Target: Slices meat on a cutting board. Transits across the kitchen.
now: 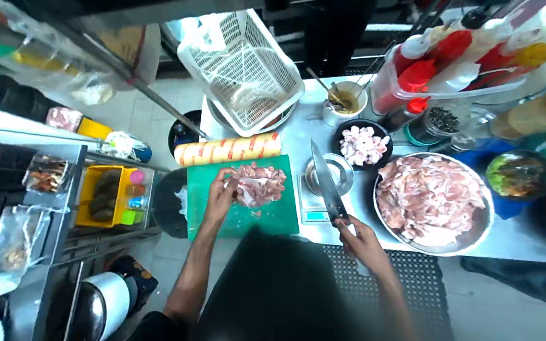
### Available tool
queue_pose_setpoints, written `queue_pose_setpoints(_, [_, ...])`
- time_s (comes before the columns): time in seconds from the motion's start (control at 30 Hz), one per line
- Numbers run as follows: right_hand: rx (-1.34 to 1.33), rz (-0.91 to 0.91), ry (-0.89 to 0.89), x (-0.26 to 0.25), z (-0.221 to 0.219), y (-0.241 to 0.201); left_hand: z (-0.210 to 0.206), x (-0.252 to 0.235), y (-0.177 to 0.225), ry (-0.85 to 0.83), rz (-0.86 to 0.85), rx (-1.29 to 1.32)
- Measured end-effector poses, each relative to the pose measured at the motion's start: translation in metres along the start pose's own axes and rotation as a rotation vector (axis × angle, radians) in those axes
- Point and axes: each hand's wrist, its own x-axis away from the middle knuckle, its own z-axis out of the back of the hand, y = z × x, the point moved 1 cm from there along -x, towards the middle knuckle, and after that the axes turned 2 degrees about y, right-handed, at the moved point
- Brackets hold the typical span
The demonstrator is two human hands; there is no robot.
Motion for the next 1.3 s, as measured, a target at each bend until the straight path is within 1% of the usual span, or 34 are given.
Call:
queue_pose_setpoints(0.07, [0.043, 0.019, -0.043, 0.000, -0.011, -0.006, 0.014, 0.026, -0.031, 0.121, 0.006, 0.101])
queue_pose_setpoints(0.13, [0.088, 0.032, -0.108, -0.004, -0.026, -0.013, 0.030, 0.050, -0.074, 0.231, 0.091, 0.092])
queue_pose_setpoints(0.17, [0.115, 0.037, -0.150, -0.007, -0.035, -0.017, 0.041, 0.061, -0.101, 0.273, 0.162, -0.003])
queue_pose_setpoints(0.23, [0.220, 0.025, -0.269, -0.017, -0.057, -0.024, 0.065, 0.082, -0.160, 0.313, 0.318, -0.370])
queue_pose_setpoints(0.27, [0.297, 0.019, -0.336, -0.024, -0.071, -0.027, 0.074, 0.092, -0.184, 0.312, 0.361, -0.552])
queue_pose_setpoints(0.3, [0.388, 0.022, -0.399, -0.032, -0.087, -0.030, 0.081, 0.101, -0.200, 0.327, 0.359, -0.691])
queue_pose_setpoints(0.33, [0.490, 0.035, -0.448, -0.039, -0.105, -0.033, 0.084, 0.108, -0.210, 0.357, 0.316, -0.791])
queue_pose_setpoints(0.4, [0.696, 0.061, -0.509, -0.049, -0.144, -0.036, 0.088, 0.117, -0.217, 0.435, 0.193, -0.893])
queue_pose_setpoints(0.47, [0.853, 0.052, -0.546, -0.055, -0.182, -0.032, 0.093, 0.120, -0.219, 0.455, 0.070, -0.925])
queue_pose_setpoints(0.53, [0.962, 0.042, -0.562, -0.058, -0.214, -0.026, 0.102, 0.117, -0.219, 0.361, 0.009, -0.934])
queue_pose_setpoints(0.6, [1.041, 0.034, -0.567, -0.054, -0.235, -0.023, 0.106, 0.117, -0.223, 0.241, -0.049, -0.974])
queue_pose_setpoints(0.7, [1.142, 0.038, -0.577, -0.045, -0.248, -0.025, 0.114, 0.117, -0.230, 0.166, -0.137, -1.012])
queue_pose_setpoints(0.8, [1.235, 0.017, -0.550, -0.032, -0.248, -0.026, 0.121, 0.114, -0.231, 0.133, -0.186, -1.035])
queue_pose_setpoints(0.93, [1.294, 0.019, -0.514, -0.022, -0.249, -0.023, 0.125, 0.107, -0.234, 0.112, -0.258, -1.018])
queue_pose_setpoints(1.0, [1.296, 0.019, -0.510, -0.024, -0.257, -0.017, 0.125, 0.109, -0.236, 0.123, -0.247, -0.984])
queue_pose_setpoints(1.13, [1.258, 0.097, -0.485, -0.045, -0.289, -0.005, 0.121, 0.112, -0.242, 0.208, -0.198, -0.904])
queue_pose_setpoints(1.23, [1.219, 0.118, -0.496, -0.063, -0.315, -0.006, 0.121, 0.113, -0.243, 0.259, -0.211, -0.891])
queue_pose_setpoints(1.3, [1.212, 0.151, -0.500, -0.073, -0.328, -0.002, 0.125, 0.113, -0.240, 0.264, -0.205, -0.889])
